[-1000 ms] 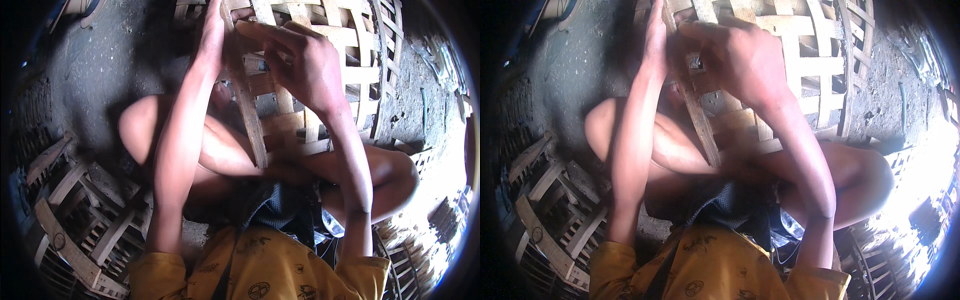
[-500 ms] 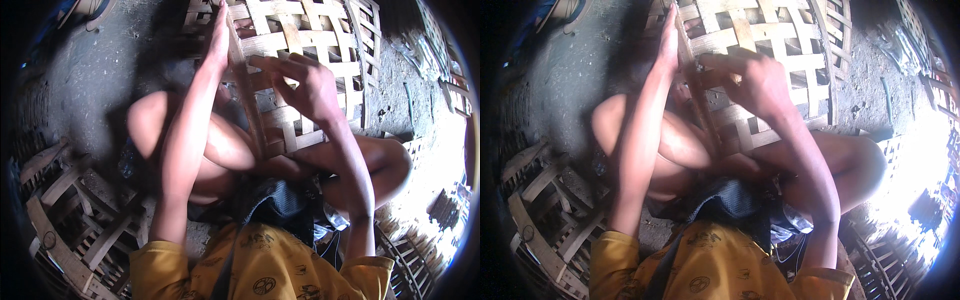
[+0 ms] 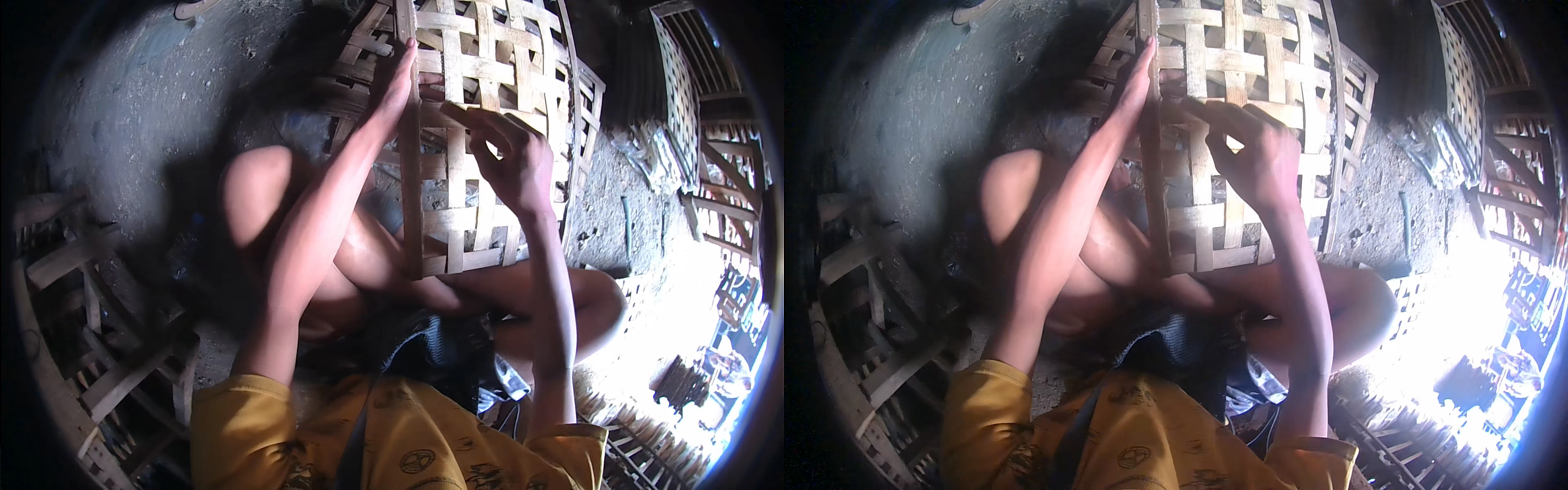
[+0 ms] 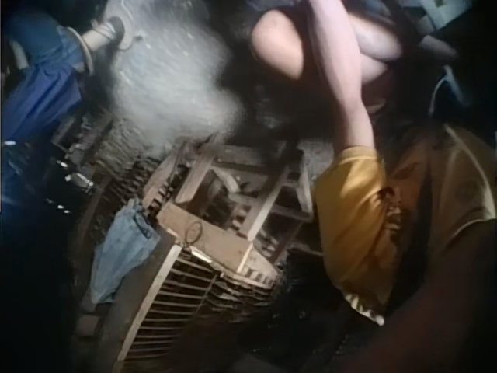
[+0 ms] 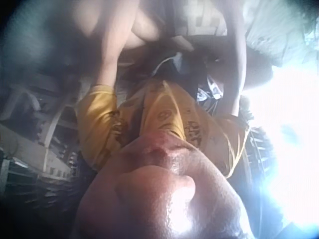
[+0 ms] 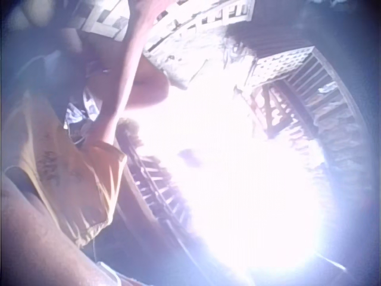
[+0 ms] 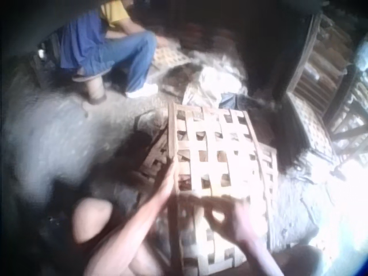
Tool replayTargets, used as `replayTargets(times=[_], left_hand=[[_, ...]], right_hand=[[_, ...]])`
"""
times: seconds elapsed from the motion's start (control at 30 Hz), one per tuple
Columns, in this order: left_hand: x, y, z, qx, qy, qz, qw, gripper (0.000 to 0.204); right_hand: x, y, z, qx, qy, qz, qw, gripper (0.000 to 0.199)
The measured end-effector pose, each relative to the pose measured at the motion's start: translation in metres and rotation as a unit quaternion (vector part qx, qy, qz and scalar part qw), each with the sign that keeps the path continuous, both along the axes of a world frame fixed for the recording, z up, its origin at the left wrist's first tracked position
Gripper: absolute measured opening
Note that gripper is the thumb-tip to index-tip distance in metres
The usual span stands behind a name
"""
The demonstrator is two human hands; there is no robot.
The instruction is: The person sits on the floor and assembles a wooden lattice by hand, inserting thin wooden strips into a grid frame. They repeatedly adjust and align the strips to form a woven pattern.
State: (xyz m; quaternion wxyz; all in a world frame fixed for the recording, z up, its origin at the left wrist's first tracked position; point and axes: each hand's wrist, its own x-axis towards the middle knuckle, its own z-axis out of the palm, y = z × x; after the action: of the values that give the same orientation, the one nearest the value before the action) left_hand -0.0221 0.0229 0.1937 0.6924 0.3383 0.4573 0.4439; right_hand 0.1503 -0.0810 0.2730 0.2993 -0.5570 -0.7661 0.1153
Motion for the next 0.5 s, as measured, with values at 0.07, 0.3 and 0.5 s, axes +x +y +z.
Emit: replayTargets(times=[0.07, 0.3, 0.5], left_hand=[[0.001, 0.002, 0.0, -0.027, -0.002, -0.006, 1.0, 0.09], [-0.002, 0.001, -0.005, -0.022, -0.088, 0.028, 0.995, 0.08], [0.003, 0.007, -0.012, -0.002, -0.077, -0.001, 0.997, 0.077]], right_hand=[[-0.003, 0.01, -0.013, 0.003, 0.022, -0.031, 0.999, 0.032], [-0.026, 0.0, -0.027, -0.019, 0.052, -0.013, 0.998, 0.04], [0.01, -0.012, -0.023, -0.03, 0.048, 0.048, 0.997, 0.038]])
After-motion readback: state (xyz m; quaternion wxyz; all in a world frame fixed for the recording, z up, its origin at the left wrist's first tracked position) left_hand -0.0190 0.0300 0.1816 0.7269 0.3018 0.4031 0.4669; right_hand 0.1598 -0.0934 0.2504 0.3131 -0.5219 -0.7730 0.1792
